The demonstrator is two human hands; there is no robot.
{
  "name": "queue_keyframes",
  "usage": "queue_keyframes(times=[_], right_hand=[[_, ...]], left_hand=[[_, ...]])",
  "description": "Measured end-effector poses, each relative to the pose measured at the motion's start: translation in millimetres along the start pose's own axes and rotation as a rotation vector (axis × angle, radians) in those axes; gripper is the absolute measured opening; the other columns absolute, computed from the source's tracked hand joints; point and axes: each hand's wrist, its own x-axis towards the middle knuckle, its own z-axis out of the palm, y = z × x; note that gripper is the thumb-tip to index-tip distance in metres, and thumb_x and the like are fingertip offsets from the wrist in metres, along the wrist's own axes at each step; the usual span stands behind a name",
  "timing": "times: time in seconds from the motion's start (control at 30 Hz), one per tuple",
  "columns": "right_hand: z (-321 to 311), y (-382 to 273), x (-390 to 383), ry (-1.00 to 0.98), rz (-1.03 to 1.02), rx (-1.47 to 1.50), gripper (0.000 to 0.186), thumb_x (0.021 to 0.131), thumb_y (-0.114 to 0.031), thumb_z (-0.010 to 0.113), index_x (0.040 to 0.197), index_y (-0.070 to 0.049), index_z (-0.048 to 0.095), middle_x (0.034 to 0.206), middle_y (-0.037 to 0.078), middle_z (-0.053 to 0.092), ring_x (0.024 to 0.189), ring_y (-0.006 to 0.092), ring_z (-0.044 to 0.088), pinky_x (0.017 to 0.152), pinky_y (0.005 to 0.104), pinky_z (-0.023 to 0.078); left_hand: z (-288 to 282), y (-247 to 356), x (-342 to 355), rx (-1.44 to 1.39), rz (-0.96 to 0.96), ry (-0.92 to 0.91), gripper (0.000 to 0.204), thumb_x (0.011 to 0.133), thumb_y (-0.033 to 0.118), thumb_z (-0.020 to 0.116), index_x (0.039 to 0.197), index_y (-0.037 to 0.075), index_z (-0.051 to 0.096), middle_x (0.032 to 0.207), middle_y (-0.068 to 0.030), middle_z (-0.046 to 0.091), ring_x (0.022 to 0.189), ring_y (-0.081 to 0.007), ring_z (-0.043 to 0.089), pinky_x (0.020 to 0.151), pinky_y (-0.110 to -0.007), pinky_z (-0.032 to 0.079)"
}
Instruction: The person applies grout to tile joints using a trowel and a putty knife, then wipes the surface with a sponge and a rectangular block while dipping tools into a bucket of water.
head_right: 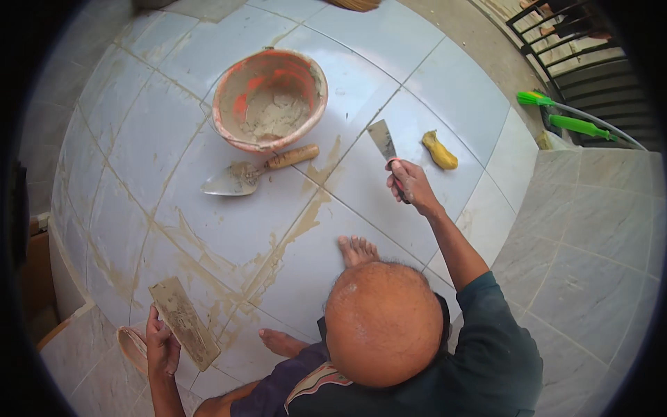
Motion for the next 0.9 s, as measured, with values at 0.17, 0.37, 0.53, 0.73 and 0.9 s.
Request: queue_keyframes(times=[0.17,0.37,0.53,0.73,0.9], right_hand=[[-24.3,-121.6,48.7,0.206,-0.547,-0.120,0.036,0.103,-0.033,0.048,0.118,-0.002,0.057,0.078,0.001,0.054,0.064,0.0063,0.049,0.057,0.0221,0.043],[52.4,-212.7,108.8,-0.069,-0.981,-0.793,0.032,0.098,-0.030,0.055,0.118,-0.004,0.060,0.085,0.013,0.066,0.078,0.0300,0.065,0.068,0.0415,0.051],[150.5,-257.1,106.8,-0.285,-1.022,-1.139,0.026,0.091,-0.018,0.061,0.111,-0.002,0.067,0.098,0.019,0.069,0.087,0.0362,0.066,0.077,0.0424,0.052],[306.8,-291.7,-10.0,-0.810,-1.052,-0.873,0.032,0.086,-0.001,0.056,0.117,0.002,0.059,0.076,0.020,0.063,0.065,0.0275,0.059,0.065,0.0376,0.047],[553.6,-215.8,-111.6,-1.388,-1.319,-0.783,0.025,0.086,-0.002,0.062,0.111,0.000,0.057,0.078,0.019,0.065,0.070,0.0320,0.062,0.069,0.0381,0.050]], left_hand=[[69.0,30.5,-6.6,0.017,0.017,-0.036,0.064,0.083,-0.011,0.046,0.142,0.002,0.026,0.122,-0.0162,0.059,0.106,-0.0235,0.065,0.092,-0.036,0.056],[95.4,41.6,-18.3,-0.020,0.010,0.088,0.062,0.081,-0.011,0.047,0.139,0.003,0.032,0.118,-0.0139,0.061,0.102,-0.0214,0.067,0.088,-0.033,0.056],[10.1,16.3,-73.4,-0.036,0.110,0.283,0.073,0.080,-0.011,0.048,0.147,0.002,0.023,0.115,-0.0122,0.063,0.098,-0.0182,0.067,0.082,-0.032,0.056],[-91.0,-45.6,-147.7,-0.283,0.441,0.597,0.066,0.085,-0.005,0.050,0.146,0.002,0.027,0.123,-0.0162,0.059,0.105,-0.0231,0.065,0.093,-0.037,0.054],[-134.8,-216.6,-149.0,-0.926,0.640,0.679,0.063,0.086,0.006,0.057,0.145,0.006,0.033,0.133,-0.0128,0.055,0.121,-0.0291,0.057,0.101,-0.045,0.050]])
